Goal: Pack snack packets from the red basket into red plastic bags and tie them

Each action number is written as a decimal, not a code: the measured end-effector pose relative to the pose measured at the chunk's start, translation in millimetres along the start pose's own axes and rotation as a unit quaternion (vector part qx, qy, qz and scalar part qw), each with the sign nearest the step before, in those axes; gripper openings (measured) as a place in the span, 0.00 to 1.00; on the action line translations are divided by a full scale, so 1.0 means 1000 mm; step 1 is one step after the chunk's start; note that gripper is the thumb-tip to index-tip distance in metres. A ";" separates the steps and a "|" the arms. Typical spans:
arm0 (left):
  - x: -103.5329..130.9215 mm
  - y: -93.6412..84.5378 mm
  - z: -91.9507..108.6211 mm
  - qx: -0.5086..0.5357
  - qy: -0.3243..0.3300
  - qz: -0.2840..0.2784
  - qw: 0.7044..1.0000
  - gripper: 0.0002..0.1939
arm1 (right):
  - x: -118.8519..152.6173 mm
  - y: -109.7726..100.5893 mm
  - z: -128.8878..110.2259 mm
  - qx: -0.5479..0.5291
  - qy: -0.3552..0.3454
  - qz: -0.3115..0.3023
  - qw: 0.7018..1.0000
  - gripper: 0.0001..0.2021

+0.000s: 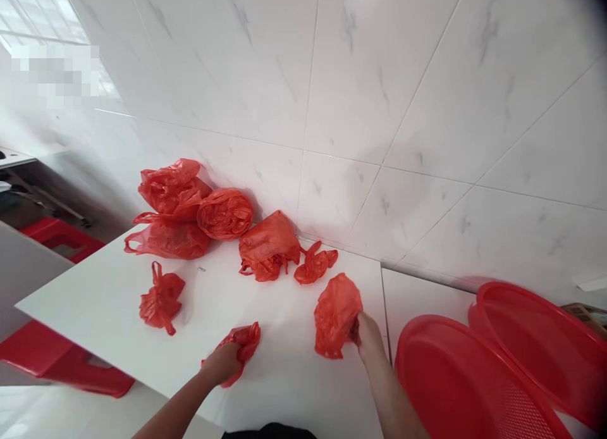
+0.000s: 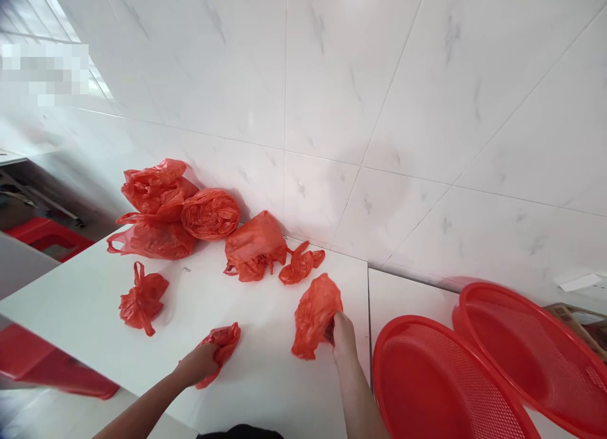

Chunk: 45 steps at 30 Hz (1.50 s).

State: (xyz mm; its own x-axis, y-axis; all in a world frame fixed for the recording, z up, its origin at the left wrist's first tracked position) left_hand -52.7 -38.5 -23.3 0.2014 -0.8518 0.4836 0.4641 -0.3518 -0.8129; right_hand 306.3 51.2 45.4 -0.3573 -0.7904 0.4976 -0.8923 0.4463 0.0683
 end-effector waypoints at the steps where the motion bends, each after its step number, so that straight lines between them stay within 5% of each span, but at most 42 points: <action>1: 0.004 0.000 -0.001 -0.004 0.003 -0.005 1.000 0.08 | -0.008 0.004 -0.012 -0.022 0.002 -0.007 1.000 0.09; 6: 0.027 0.003 -0.009 -0.017 0.016 -0.027 0.999 0.09 | -0.031 0.014 -0.050 -0.092 -0.007 -0.033 0.995 0.23; 11: 0.050 -0.003 0.000 -0.002 0.033 -0.046 0.998 0.11 | -0.023 0.007 -0.044 -0.087 -0.018 -0.035 0.995 0.42; 17: 0.063 -0.019 0.042 0.088 0.086 -0.067 0.990 0.10 | 0.015 0.000 0.009 0.086 -0.032 -0.111 0.990 0.27; 21: 0.070 -0.025 0.083 0.109 0.155 -0.052 0.981 0.11 | 0.059 0.009 0.041 0.210 -0.028 -0.247 0.946 0.17; 24: 0.077 -0.025 0.111 0.108 0.228 -0.040 0.967 0.13 | 0.090 0.019 0.048 0.243 -0.088 -0.294 0.920 0.17; 27: 0.081 -0.025 0.129 0.126 0.264 -0.033 0.956 0.14 | 0.109 0.024 0.050 0.309 -0.167 -0.262 0.899 0.16; 30: 0.079 -0.027 0.135 0.107 0.253 -0.009 0.961 0.13 | 0.111 0.021 0.052 0.395 -0.195 -0.186 0.878 0.02; 37: 0.067 -0.031 0.134 0.136 0.230 0.029 0.963 0.11 | 0.095 -0.003 0.051 0.418 -0.223 -0.066 0.878 0.07; 42: 0.059 -0.025 0.140 0.122 0.247 0.049 0.960 0.13 | 0.095 -0.006 0.043 0.412 -0.287 -0.105 0.858 0.02; 45: 0.059 -0.022 0.148 0.122 0.256 0.030 0.958 0.11 | 0.099 0.002 0.040 0.402 -0.285 -0.141 0.859 0.09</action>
State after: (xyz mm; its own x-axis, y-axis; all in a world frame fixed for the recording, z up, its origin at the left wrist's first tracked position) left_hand 76.0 -23.5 71.3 -0.1865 -0.9687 0.1640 0.6658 -0.2473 -0.7040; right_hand 258.3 -42.3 60.3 0.0314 -0.9988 0.0387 -0.7860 -0.0486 -0.6163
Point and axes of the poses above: each hand's wrist, its own x-axis away from the middle knuckle, its own y-axis out of the palm, z = x × y, the point moved 1 cm from there along -x, towards the middle knuckle, and after that the axes turned 9 degrees about z, right-handed, at the moved point
